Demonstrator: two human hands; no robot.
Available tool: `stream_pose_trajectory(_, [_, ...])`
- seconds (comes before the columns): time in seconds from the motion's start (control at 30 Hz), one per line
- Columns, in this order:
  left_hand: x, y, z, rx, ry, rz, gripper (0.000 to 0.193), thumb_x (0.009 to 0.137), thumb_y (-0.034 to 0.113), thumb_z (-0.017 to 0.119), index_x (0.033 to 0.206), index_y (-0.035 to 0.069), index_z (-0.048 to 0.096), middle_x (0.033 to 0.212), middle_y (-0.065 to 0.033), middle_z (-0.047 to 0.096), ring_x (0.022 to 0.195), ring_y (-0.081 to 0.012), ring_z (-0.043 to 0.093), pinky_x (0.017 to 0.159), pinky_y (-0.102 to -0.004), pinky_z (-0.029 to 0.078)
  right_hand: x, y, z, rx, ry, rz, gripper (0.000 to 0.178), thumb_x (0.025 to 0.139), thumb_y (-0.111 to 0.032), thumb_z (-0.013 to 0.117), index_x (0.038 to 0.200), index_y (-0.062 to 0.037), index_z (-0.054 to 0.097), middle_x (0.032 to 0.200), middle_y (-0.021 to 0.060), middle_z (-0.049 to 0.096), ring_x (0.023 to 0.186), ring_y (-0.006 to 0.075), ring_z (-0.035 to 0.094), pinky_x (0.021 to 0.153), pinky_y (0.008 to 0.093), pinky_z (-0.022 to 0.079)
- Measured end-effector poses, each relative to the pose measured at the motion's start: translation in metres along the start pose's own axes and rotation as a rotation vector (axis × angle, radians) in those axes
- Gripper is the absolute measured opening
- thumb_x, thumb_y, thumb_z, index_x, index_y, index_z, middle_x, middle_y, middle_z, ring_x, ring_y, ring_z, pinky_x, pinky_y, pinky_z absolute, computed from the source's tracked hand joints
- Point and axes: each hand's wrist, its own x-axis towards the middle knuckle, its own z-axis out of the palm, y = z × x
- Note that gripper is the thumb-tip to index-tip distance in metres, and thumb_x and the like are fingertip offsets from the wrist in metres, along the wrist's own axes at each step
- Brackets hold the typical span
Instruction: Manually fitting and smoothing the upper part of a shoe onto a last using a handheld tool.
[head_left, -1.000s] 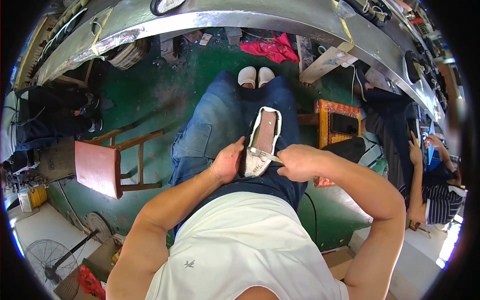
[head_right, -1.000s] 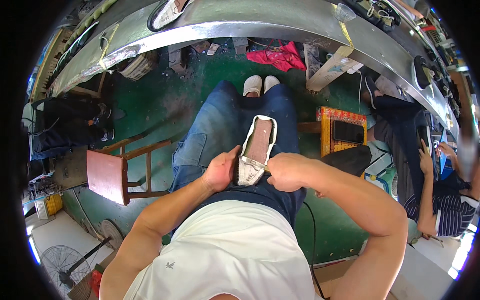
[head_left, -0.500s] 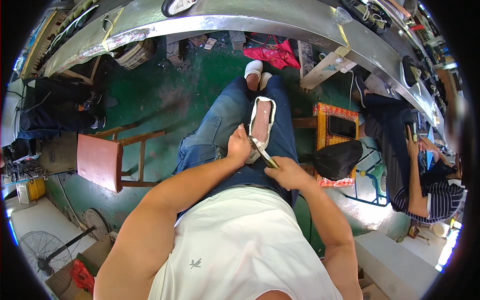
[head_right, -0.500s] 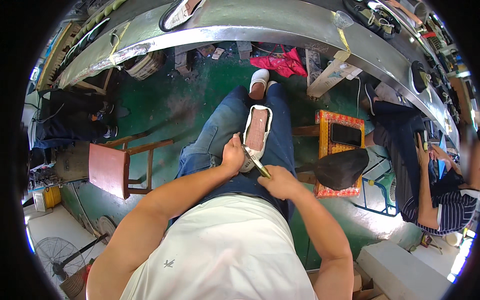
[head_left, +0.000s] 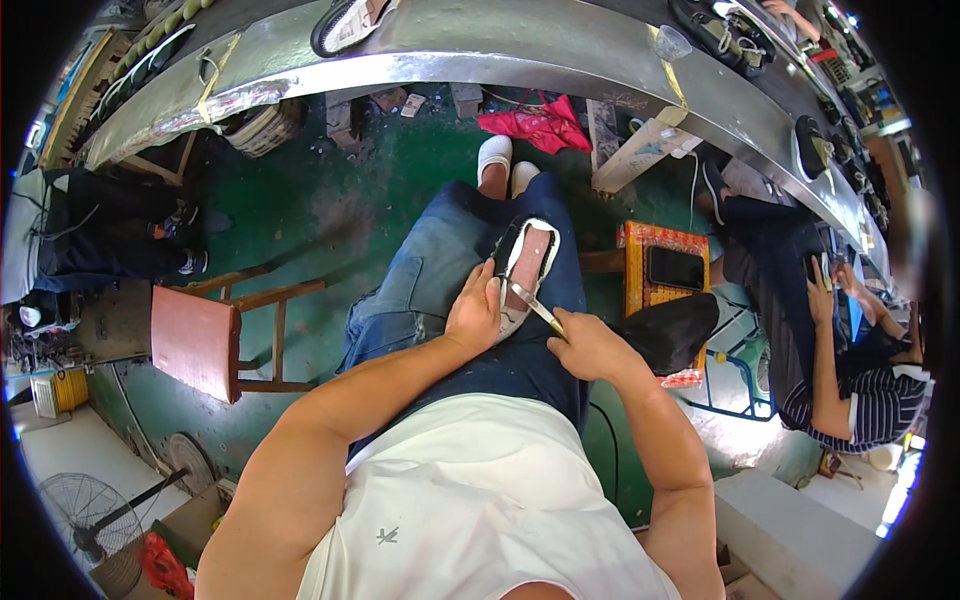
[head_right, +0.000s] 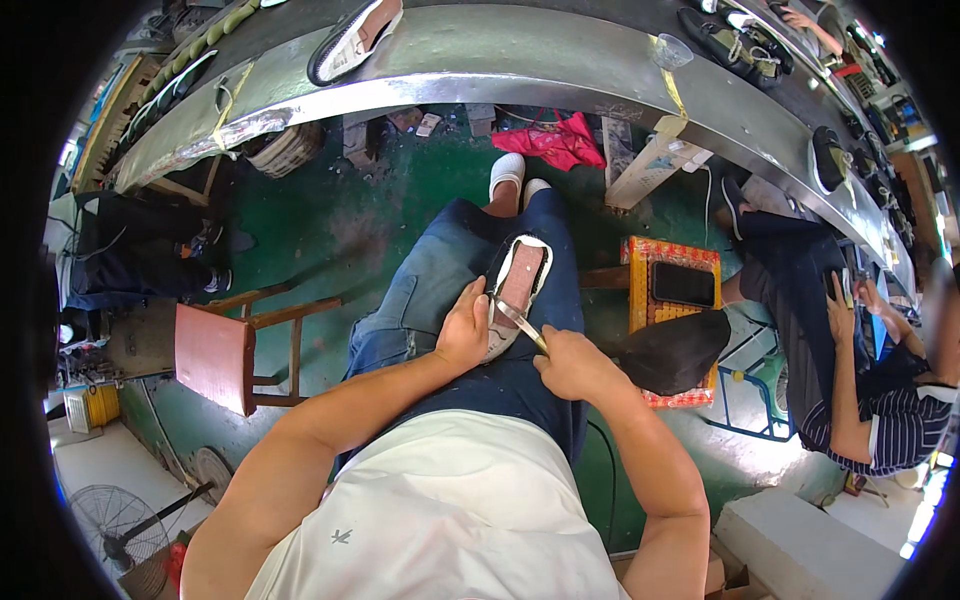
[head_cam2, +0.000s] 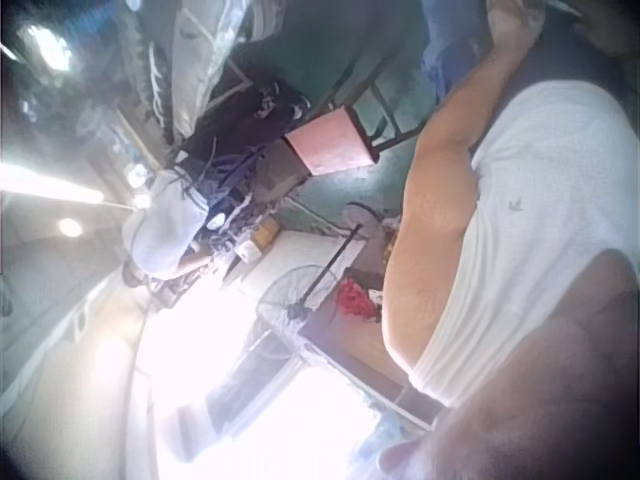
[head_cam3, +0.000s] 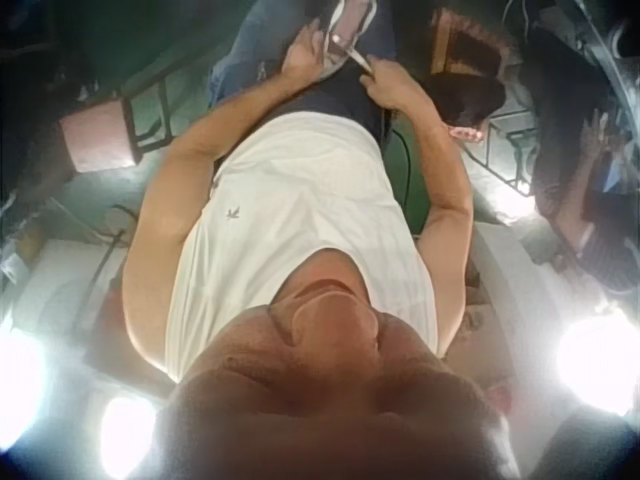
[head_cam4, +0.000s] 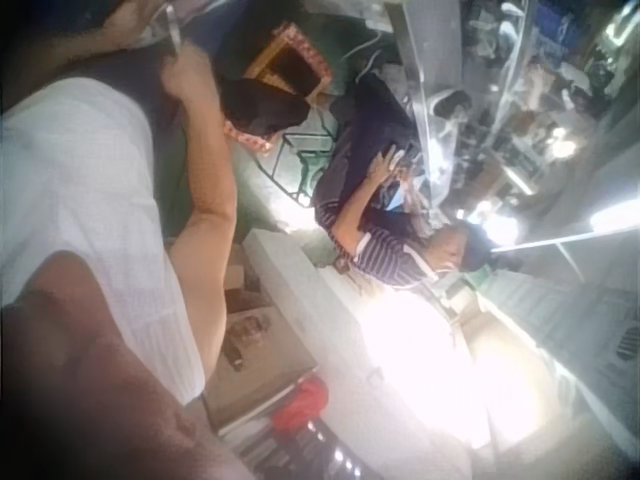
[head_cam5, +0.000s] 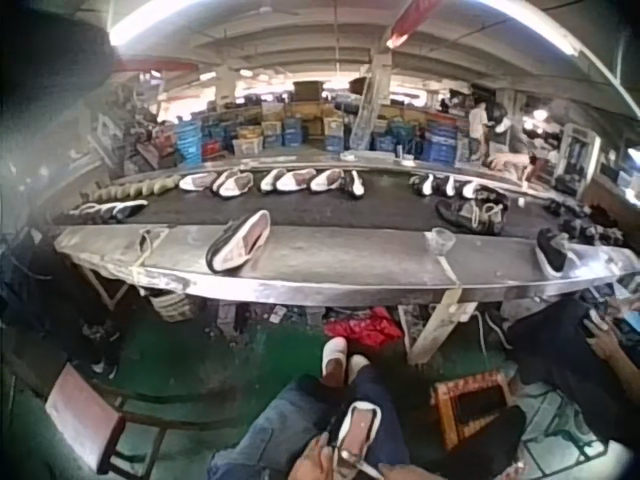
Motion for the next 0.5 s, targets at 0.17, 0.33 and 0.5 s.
stream_pose_trajectory(0.17, [0.001, 0.009, -0.005, 0.02, -0.093, 0.014, 0.051, 0.109, 0.024, 0.035, 0.146, -0.01, 0.042, 0.15, -0.0331, 0.042, 0.139, -0.0459, 0.044, 0.114, -0.043, 0.039, 0.027, -0.012, -0.015, -0.046, 0.003, 0.019, 0.032, 0.094, -0.023, 0.063, 0.103, 0.0085, 0.064, 0.097, 0.0291, 0.069, 0.097, 0.0413, 0.069, 0.087, 0.0495, 0.053])
stream_pose_trajectory(0.33, [0.006, 0.001, -0.011, -0.015, -0.126, 0.017, 0.049, 0.109, 0.022, 0.038, 0.15, -0.005, 0.04, 0.152, -0.0319, 0.04, 0.14, -0.0463, 0.041, 0.115, -0.0435, 0.038, 0.053, 0.0, 0.017, 0.351, -0.03, 0.093, 0.035, 0.094, -0.026, 0.061, 0.077, 0.0051, 0.066, 0.067, 0.0166, 0.068, 0.064, 0.0311, 0.07, 0.066, 0.0434, 0.055])
stream_pose_trajectory(0.5, [0.015, -0.015, -0.018, 0.155, -0.233, 0.244, 0.052, 0.107, 0.026, 0.041, 0.157, 0.014, 0.034, 0.154, -0.0281, 0.039, 0.14, -0.0509, 0.037, 0.109, -0.0481, 0.045, 0.058, 0.003, 0.084, 0.896, 0.054, 0.226, 0.022, 0.098, -0.02, 0.063, 0.101, 0.0016, 0.065, 0.085, 0.0094, 0.073, 0.075, 0.0195, 0.071, 0.064, 0.0336, 0.055])
